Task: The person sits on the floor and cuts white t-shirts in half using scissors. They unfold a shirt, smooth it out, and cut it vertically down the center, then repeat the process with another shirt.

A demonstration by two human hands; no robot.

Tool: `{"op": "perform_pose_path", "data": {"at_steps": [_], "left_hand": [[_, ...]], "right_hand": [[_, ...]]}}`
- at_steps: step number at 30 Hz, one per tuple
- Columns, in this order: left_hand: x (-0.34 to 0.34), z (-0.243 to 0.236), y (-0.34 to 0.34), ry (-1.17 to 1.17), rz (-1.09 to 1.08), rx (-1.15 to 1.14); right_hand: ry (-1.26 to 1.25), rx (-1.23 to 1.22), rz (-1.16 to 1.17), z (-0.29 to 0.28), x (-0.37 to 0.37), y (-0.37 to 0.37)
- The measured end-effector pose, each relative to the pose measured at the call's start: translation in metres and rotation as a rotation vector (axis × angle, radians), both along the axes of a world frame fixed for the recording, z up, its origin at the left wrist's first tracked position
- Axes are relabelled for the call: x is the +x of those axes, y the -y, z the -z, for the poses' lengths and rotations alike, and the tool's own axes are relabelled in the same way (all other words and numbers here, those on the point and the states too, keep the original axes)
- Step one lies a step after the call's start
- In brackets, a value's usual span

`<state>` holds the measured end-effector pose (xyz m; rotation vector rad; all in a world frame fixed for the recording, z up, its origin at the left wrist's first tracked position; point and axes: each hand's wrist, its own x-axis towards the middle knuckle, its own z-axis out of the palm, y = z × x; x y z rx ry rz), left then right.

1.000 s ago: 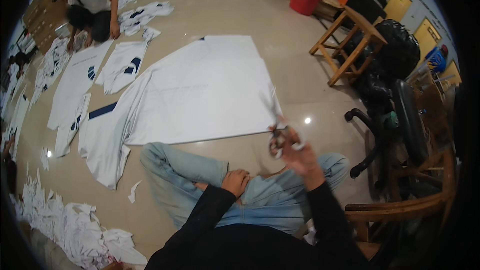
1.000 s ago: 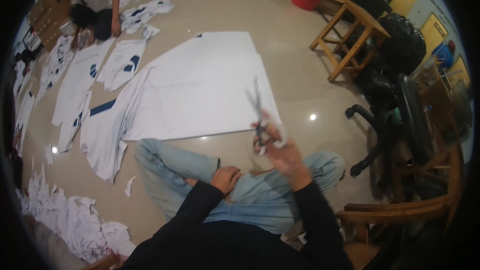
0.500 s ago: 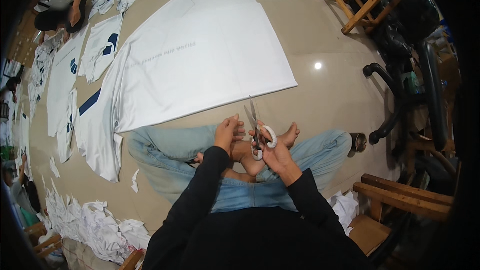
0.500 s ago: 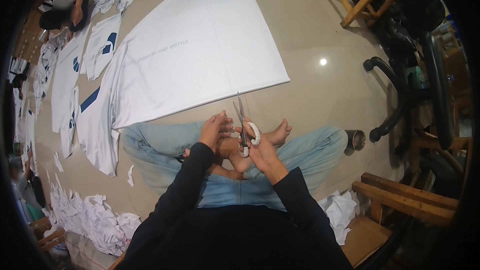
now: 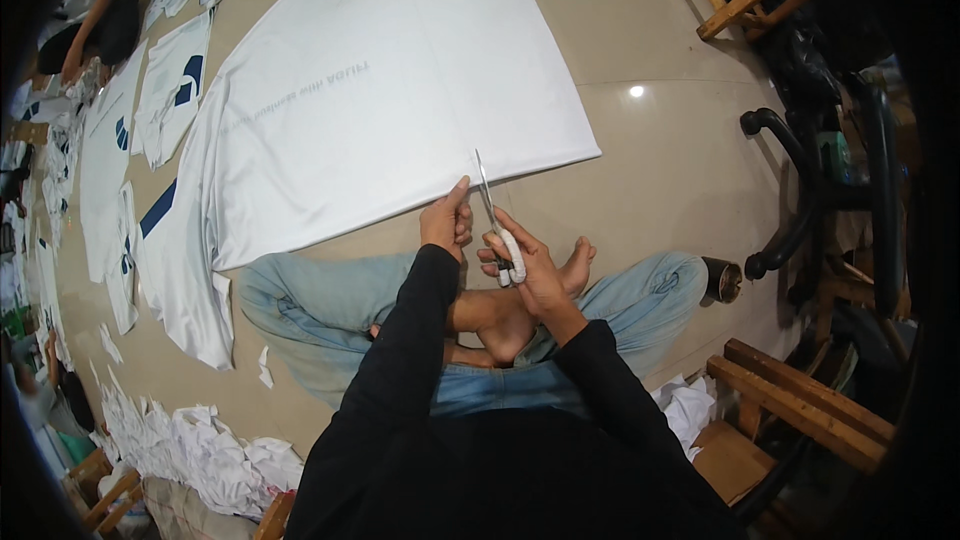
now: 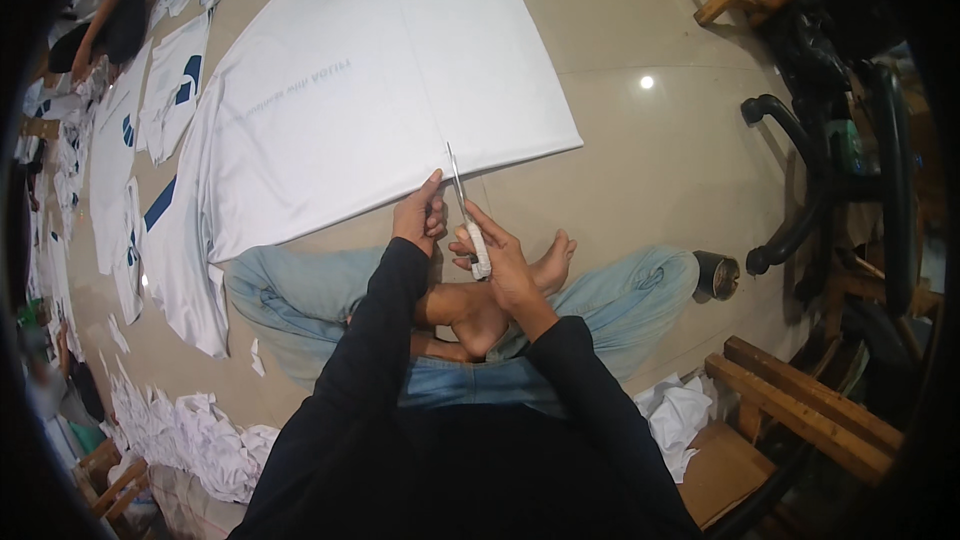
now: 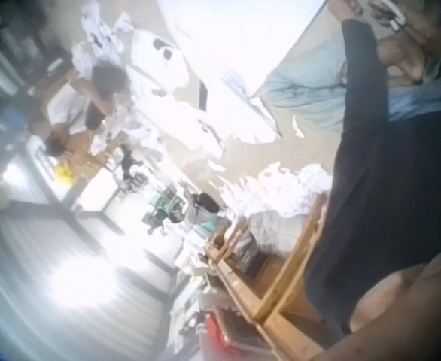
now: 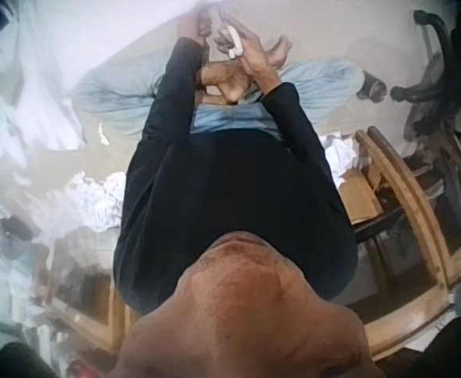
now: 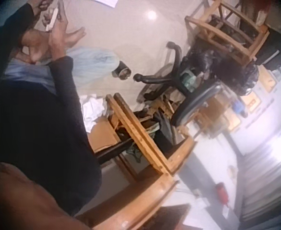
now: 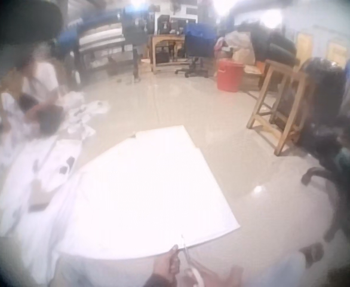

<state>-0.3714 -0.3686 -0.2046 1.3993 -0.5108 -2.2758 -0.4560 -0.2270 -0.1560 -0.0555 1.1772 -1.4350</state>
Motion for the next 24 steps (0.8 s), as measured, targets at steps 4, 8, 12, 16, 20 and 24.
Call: {"op": "perform_pose_path", "data": {"at_steps": [4, 8, 12, 16, 20, 24], "left_hand": [[-0.0012, -0.0061, -0.0007, 0.0, 0.014, 0.001], [-0.0017, -0.0085, -0.0001, 0.007, 0.001, 0.008], [-0.0016, -0.0061, 0.0001, 0.009, 0.003, 0.011], [-0.0002, -0.0013, -0.0001, -0.007, -0.005, 0.011], [0.0, -0.0014, 0.0002, -0.002, 0.008, 0.011], [-0.0003, -0.0031, -0.0001, 0.004, 0.003, 0.012]], "right_hand": [[-0.036, -0.001, 0.056, -0.0022, -0.0011, 0.0027], [-0.112, 0.033, 0.049, -0.0018, -0.0008, 0.0047], [-0.175, 0.056, 0.046, -0.0001, 0.0018, 0.0045], [-0.147, 0.052, 0.063, -0.0037, 0.002, 0.0052], [-0.136, 0.068, 0.069, -0.0026, 0.0012, 0.0044], [-0.121, 0.081, 0.068, 0.0006, 0.0018, 0.0028]]}}
